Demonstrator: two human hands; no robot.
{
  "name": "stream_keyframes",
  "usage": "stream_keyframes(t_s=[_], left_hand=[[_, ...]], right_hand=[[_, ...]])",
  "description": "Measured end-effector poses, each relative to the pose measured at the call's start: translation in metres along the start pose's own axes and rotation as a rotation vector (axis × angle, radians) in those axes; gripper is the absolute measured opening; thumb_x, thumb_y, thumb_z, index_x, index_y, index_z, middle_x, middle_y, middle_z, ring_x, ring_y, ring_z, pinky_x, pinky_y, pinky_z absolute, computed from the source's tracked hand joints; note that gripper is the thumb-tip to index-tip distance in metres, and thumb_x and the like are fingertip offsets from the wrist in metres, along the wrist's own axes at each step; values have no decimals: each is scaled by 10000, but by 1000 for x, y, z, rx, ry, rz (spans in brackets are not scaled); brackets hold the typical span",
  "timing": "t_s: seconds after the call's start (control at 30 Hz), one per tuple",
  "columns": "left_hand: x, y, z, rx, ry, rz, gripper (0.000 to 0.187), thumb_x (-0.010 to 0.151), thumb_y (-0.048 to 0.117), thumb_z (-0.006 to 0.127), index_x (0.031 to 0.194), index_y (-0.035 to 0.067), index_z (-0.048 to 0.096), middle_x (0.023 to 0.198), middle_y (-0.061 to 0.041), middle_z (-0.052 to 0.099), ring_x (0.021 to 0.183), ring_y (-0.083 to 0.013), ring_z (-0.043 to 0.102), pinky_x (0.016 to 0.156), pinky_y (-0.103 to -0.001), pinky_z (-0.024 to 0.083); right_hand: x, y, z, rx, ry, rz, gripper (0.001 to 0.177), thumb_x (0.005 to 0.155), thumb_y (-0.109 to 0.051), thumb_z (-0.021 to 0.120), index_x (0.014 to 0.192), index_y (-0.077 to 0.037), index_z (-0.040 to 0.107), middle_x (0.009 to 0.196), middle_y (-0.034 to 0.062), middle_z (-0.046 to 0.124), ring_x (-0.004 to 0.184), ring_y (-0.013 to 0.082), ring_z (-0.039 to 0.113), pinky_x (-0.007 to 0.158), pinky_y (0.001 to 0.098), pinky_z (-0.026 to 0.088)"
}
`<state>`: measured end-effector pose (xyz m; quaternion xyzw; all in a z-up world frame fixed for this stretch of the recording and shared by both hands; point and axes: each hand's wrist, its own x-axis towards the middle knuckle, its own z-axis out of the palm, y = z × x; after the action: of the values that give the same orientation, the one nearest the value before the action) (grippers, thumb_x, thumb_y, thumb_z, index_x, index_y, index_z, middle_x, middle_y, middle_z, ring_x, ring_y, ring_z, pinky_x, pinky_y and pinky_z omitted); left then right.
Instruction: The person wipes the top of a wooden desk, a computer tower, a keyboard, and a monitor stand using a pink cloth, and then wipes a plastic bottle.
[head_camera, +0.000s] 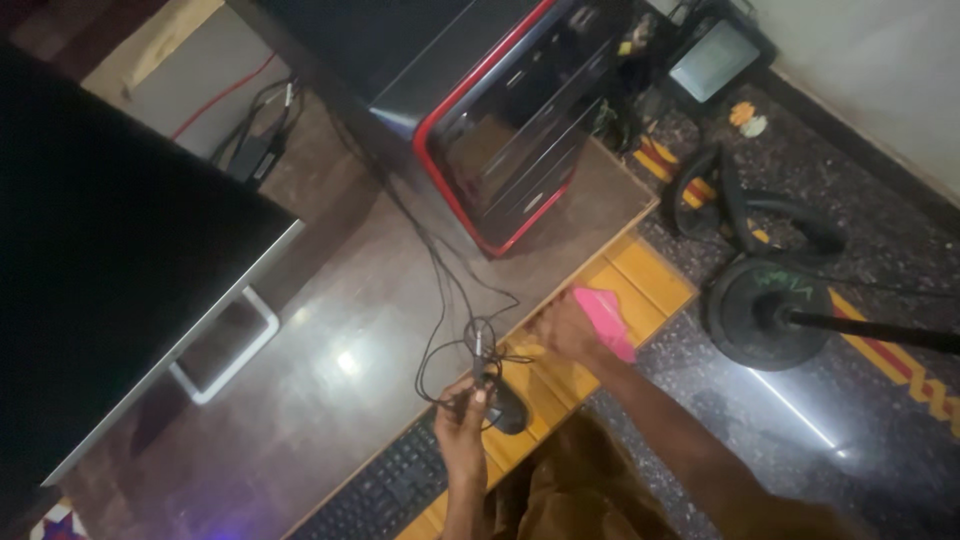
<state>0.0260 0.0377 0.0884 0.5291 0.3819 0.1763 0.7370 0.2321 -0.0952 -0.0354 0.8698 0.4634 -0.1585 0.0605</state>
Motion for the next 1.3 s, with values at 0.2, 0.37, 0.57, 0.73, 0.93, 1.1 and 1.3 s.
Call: stream_keyframes(t_s=[0.2, 0.37, 0.57, 0.73, 0.93, 1.1, 1.3], left_hand=[[-1, -28, 5, 94, -62, -26, 236, 925, 72, 715, 1148, -1, 697, 994, -103, 750, 892, -163, 702, 799, -281, 565], [-5, -47, 6, 26, -90, -38, 246, 886, 54, 723, 1117, 7, 654, 946, -73, 770, 827, -144, 701, 742, -282, 576], [-3, -69, 10, 33, -128, -137, 227, 904, 32, 715, 1125, 7, 666, 802, -77, 686, 662, -145, 607, 590, -284, 525], [-1, -83, 23, 114, -208, -93, 181, 927, 9, 696, 1105, -11, 672, 912, -56, 702, 795, -127, 650, 708, -273, 572], [5, -96, 53, 393, -379, 182, 167, 919, -8, 708, 1083, 10, 680, 935, -70, 719, 847, -138, 696, 766, -283, 574], [18, -113, 68, 412, -394, -197, 164, 925, 9, 692, 1082, 44, 661, 929, -96, 701, 729, -186, 643, 666, -339, 544], [52, -158, 77, 478, -415, 354, 224, 849, -27, 763, 1051, 27, 684, 939, -107, 703, 844, -173, 674, 761, -329, 549]], right_hand=[[21, 58, -19, -106, -67, 299, 604, 918, -380, 582, 1487, -186, 531, 1570, 93, 466, 1456, 354, 339, 1169, 618, 220], [20, 98, -8, -122, 155, 514, 649, 888, -400, 568, 1495, -174, 527, 1567, 100, 468, 1462, 385, 304, 1111, 640, 225], [8, 104, 44, -131, 400, 583, 587, 928, -414, 579, 1449, -144, 575, 1621, 111, 434, 1542, 317, 291, 1181, 609, 237], [-11, 108, 61, 81, 543, 604, 533, 921, -337, 632, 1417, -145, 599, 1602, 140, 442, 1522, 308, 348, 1211, 612, 255], [-40, 97, 51, 147, 658, 659, 551, 912, -259, 669, 1455, -205, 595, 1595, 104, 473, 1476, 329, 402, 1188, 615, 284], [-57, 91, 55, 133, 693, 722, 595, 901, -242, 682, 1488, -241, 584, 1578, 114, 481, 1423, 357, 413, 1177, 616, 296], [-72, 83, 71, 100, 752, 874, 559, 967, -197, 662, 1517, -246, 576, 1612, 141, 467, 1452, 372, 439, 1162, 583, 372]])
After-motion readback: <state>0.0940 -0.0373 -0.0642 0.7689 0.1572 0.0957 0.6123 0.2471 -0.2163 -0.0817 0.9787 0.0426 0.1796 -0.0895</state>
